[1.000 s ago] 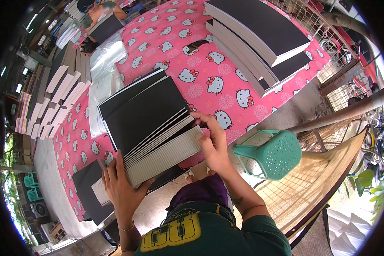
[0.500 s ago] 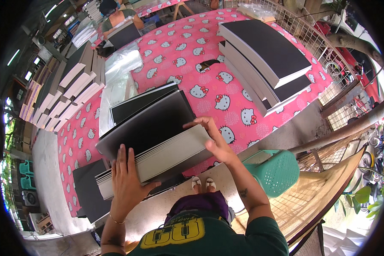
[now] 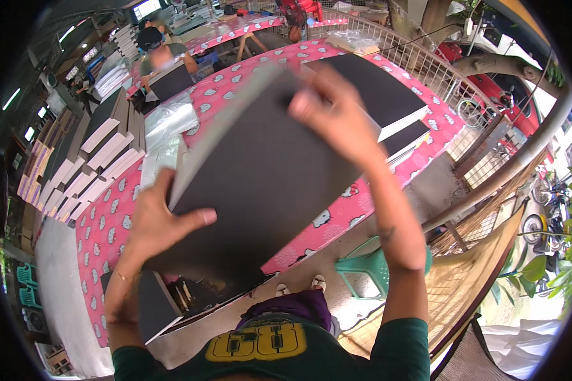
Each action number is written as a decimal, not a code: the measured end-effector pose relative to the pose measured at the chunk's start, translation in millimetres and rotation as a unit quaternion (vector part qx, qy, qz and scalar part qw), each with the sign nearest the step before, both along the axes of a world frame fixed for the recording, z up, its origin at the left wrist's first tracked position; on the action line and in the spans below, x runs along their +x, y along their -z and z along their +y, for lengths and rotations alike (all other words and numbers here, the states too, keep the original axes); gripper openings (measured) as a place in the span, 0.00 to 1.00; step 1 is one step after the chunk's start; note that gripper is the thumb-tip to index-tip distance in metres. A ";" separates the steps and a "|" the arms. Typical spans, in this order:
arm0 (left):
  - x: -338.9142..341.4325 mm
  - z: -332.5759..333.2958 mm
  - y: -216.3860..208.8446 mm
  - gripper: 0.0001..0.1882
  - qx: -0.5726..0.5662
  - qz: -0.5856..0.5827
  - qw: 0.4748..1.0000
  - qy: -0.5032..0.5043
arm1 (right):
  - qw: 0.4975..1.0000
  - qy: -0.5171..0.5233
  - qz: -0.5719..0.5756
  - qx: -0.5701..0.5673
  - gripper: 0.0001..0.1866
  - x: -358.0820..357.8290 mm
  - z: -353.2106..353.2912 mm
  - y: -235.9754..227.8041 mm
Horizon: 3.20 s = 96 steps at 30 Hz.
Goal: The person stacks black illustration boards into a pile, aligns the edges by hand, and carries the stack to place it onto a wooden pallet on the floor.
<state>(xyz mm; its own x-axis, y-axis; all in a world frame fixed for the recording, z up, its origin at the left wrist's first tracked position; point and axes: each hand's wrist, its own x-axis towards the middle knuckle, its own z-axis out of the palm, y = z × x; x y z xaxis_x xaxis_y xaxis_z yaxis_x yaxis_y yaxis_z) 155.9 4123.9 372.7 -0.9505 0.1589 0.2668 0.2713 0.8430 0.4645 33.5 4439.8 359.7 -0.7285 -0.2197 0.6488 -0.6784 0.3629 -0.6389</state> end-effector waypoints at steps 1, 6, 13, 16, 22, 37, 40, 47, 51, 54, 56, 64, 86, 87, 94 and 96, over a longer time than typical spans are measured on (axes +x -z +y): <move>-10.3 11.4 -12.2 0.36 0.050 0.026 0.998 -0.011 | 0.998 0.053 0.034 -0.029 0.36 -4.0 28.1 -26.8; -74.4 47.2 -47.7 0.33 0.348 0.178 0.919 0.060 | 0.902 0.096 0.035 -0.419 0.45 28.2 100.8 112.8; -201.1 175.8 4.6 0.50 0.575 0.109 0.810 -0.048 | 0.832 -0.089 -0.251 -0.486 0.50 6.3 66.8 97.9; -229.6 289.5 17.8 0.44 0.648 0.014 0.761 -0.009 | 0.859 0.092 -0.206 -0.459 0.39 -32.5 179.3 75.1; -308.3 364.5 72.3 0.45 0.633 -0.150 0.744 -0.153 | 0.850 0.140 -0.269 -0.431 0.35 -100.3 254.0 74.3; -263.7 275.0 78.7 0.44 0.234 0.081 0.966 -0.082 | 0.782 0.196 -0.353 -0.475 0.48 -152.9 332.1 167.0; -174.4 140.3 107.4 0.31 0.338 0.147 0.926 -0.079 | 0.745 0.136 -0.339 -0.558 0.46 -122.5 300.6 188.1; 86.2 -191.8 235.0 0.22 -0.002 0.147 0.830 -0.539 | 0.804 0.038 -0.438 -0.402 0.14 39.2 18.6 274.3; 205.2 -325.4 241.1 0.33 -0.068 0.080 0.742 -0.662 | 0.736 -0.289 -0.600 -0.120 0.29 95.2 -177.9 262.7; 314.1 -425.6 253.4 0.42 -0.086 -0.011 0.702 -0.707 | 0.671 -0.366 -0.641 -0.074 0.35 142.0 -309.3 277.3; 335.1 -484.9 259.7 0.47 -0.050 -0.063 0.711 -0.699 | 0.622 -0.333 -0.705 -0.077 0.34 161.0 -387.2 299.4; 370.8 -587.2 314.9 0.57 0.202 -0.140 0.795 -0.554 | 0.599 -0.308 -0.720 -0.166 0.29 217.6 -518.7 309.9; 436.8 -308.9 198.8 0.43 0.412 0.135 0.733 -0.524 | 0.540 -0.422 -0.729 -0.016 0.44 158.0 -492.4 267.8; 445.0 -303.4 203.6 0.44 0.359 0.189 0.730 -0.550 | 0.576 -0.439 -0.685 -0.081 0.44 161.3 -478.3 271.0; 401.2 -283.7 185.0 0.36 0.452 0.026 0.819 -0.352 | 0.788 -0.349 -0.439 -0.253 0.45 151.1 -274.2 257.2; 352.6 -252.9 191.3 0.27 0.461 -0.002 0.835 -0.301 | 0.839 -0.285 -0.386 -0.256 0.45 139.1 -207.9 260.7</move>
